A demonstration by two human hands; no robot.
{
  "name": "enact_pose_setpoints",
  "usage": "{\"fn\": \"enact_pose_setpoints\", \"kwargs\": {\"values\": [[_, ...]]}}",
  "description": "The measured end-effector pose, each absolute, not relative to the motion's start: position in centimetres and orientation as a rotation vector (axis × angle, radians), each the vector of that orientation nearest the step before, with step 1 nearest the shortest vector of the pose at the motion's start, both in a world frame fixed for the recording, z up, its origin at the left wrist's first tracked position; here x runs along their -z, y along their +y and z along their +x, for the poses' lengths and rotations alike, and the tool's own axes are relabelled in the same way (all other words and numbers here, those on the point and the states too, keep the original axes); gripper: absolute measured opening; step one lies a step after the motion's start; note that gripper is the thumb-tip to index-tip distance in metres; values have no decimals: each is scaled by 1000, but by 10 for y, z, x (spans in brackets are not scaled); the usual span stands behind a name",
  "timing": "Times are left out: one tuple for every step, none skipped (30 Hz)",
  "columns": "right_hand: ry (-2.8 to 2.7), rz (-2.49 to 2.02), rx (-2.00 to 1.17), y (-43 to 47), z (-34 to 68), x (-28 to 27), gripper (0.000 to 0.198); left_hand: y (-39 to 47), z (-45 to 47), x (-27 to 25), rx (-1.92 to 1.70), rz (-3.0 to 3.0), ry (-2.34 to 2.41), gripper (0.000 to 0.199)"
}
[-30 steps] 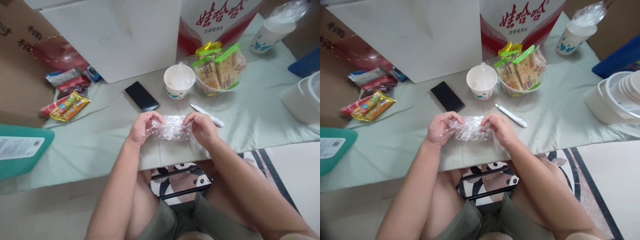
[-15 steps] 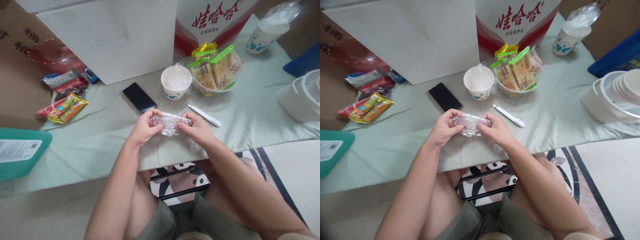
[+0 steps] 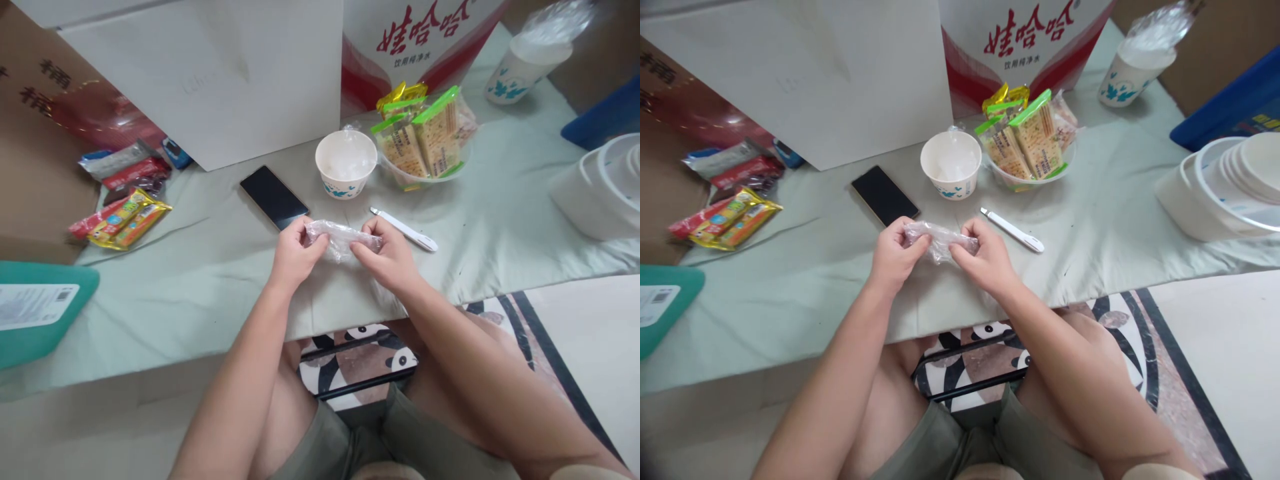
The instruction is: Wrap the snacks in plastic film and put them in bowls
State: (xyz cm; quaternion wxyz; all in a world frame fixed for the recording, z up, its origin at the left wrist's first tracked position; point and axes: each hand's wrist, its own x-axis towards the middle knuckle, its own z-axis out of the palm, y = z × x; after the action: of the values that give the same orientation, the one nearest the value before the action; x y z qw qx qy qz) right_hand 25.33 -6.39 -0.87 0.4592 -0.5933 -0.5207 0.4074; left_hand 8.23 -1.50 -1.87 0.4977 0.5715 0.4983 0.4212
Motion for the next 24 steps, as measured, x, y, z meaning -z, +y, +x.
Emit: {"fn": "enact_pose_setpoints", "kwargs": {"values": [[-1287,-1446,-1014,-65,251,8,21,-17,86,19,-1048,1446,1250,21],[-1293,-1429,-1023,-65,249,8,21,-19,89,19,-1072,1504,1280,19],[-1299,-1412,-1029,-66,247,9,20,-20,91,20,-1091,1553,1295,19],[-1301,-1396,-1029,-66,246,10,20,-21,93,20,-1109,1591,1299,19],[-1298,-1387,-1022,-66,245,11,19,-22,95,20,-1130,1619,1296,19],[-1292,-1387,-1004,-66,244,12,18,-22,96,20,-1156,1637,1290,20],[-1282,-1393,-975,-65,244,13,18,-22,96,20,-1182,1645,1283,21],[-1270,-1401,-942,-64,244,14,17,-22,95,19,-1199,1639,1270,21],[-1256,-1406,-916,-63,245,15,18,-21,95,19,-1200,1624,1246,20],[-1244,-1408,-904,-62,245,15,20,-20,94,19,-1183,1602,1209,17],[-1235,-1409,-911,-62,246,15,24,-20,94,19,-1150,1580,1164,14],[-1230,-1414,-936,-61,246,15,27,-19,93,19,-1112,1560,1123,13],[-1226,-1429,-970,-61,246,14,27,-19,93,19,-1081,1545,1096,14],[-1223,-1452,-1003,-62,246,13,25,-20,94,19,-1067,1534,1088,16],[-1217,-1479,-1027,-62,245,13,24,-20,94,19,-1070,1521,1094,20],[-1212,-1500,-1039,-62,245,12,23,-20,95,18,-1083,1503,1109,24],[-1205,-1514,-1037,-63,244,11,23,-21,96,18,-1097,1481,1125,27],[-1195,-1517,-1030,-63,244,10,23,-21,97,17,-1108,1461,1137,28],[-1179,-1511,-1028,-62,244,10,23,-22,97,16,-1113,1446,1146,28],[-1156,-1500,-1039,-62,244,10,23,-22,98,15,-1111,1436,1156,28],[-1128,-1490,-1058,-61,244,10,24,-22,98,14,-1103,1434,1170,26],[-1098,-1483,-1075,-60,245,11,24,-23,98,13,-1090,1440,1186,24],[-1070,-1484,-1081,-59,246,12,25,-23,98,12,-1077,1452,1200,22],[-1052,-1490,-1070,-59,246,13,25,-24,98,12,-1064,1470,1212,20]]}}
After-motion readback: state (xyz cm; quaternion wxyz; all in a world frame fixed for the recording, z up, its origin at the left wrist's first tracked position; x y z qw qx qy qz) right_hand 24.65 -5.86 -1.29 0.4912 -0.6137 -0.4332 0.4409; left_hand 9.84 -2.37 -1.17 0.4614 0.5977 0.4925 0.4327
